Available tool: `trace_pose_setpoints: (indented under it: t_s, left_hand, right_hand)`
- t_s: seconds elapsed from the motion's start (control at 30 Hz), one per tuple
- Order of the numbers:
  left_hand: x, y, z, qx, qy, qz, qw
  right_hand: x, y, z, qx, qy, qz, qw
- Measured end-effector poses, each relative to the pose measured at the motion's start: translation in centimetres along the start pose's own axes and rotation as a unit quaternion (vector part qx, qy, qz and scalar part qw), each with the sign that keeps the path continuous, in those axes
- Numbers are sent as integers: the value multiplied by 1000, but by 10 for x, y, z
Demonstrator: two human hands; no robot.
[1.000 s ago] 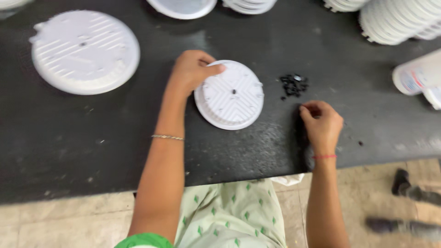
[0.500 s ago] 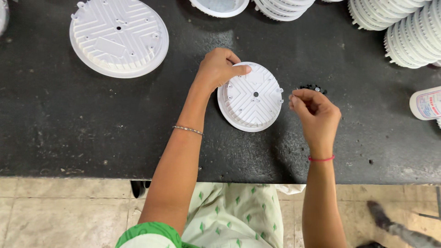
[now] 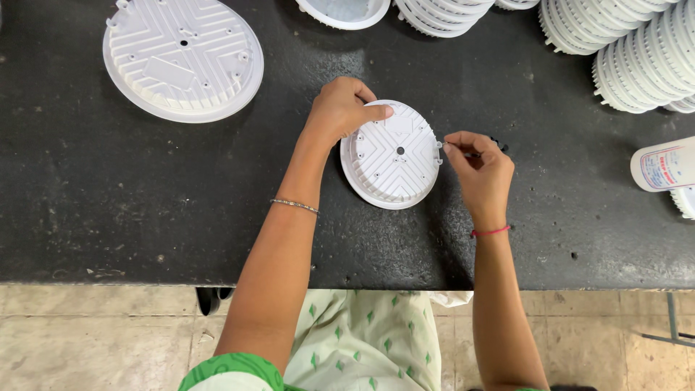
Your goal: The person unwraps plastic wrap from white round plastic light fixture bases, places small black screws into holes on each base, and stacks the prepared bases with others on the work table.
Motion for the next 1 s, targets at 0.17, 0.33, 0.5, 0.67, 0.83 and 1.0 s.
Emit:
trace_pose_setpoints:
  t_s: [0.17,0.33,0.5,0.67,0.83,1.0]
  left_hand:
    - [1,0,0,-14,0,8,1000]
    - [0,0,1,3,-1,18,1000]
    - [1,1,2,3,-2,19,1000]
    - [2,1,2,-3,-1,16,1000]
    - [1,0,0,-9,-4,7,1000]
    - [1,-1,0,-6,-3,11,1000]
  right_hand:
    - [1,-4,0,14,12,0,1000]
    - [4,-2,1,2,23,-5,1000]
    - [5,2,0,-29,28,-30,999]
    - [4,10,0,-74,26,-50,996]
    - [4,16,-3,-116,12,-102,988]
    - [5,19,-6,-160,-7,-103,982]
Point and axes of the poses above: each hand's wrist, its own z-axis towards the middle knuckle, its own x-axis out of the palm, y = z × x, the point moved 5 cm from there along z, towards the middle knuckle, and after that the axes turned 8 degrees about -y, right-handed, at the moved point
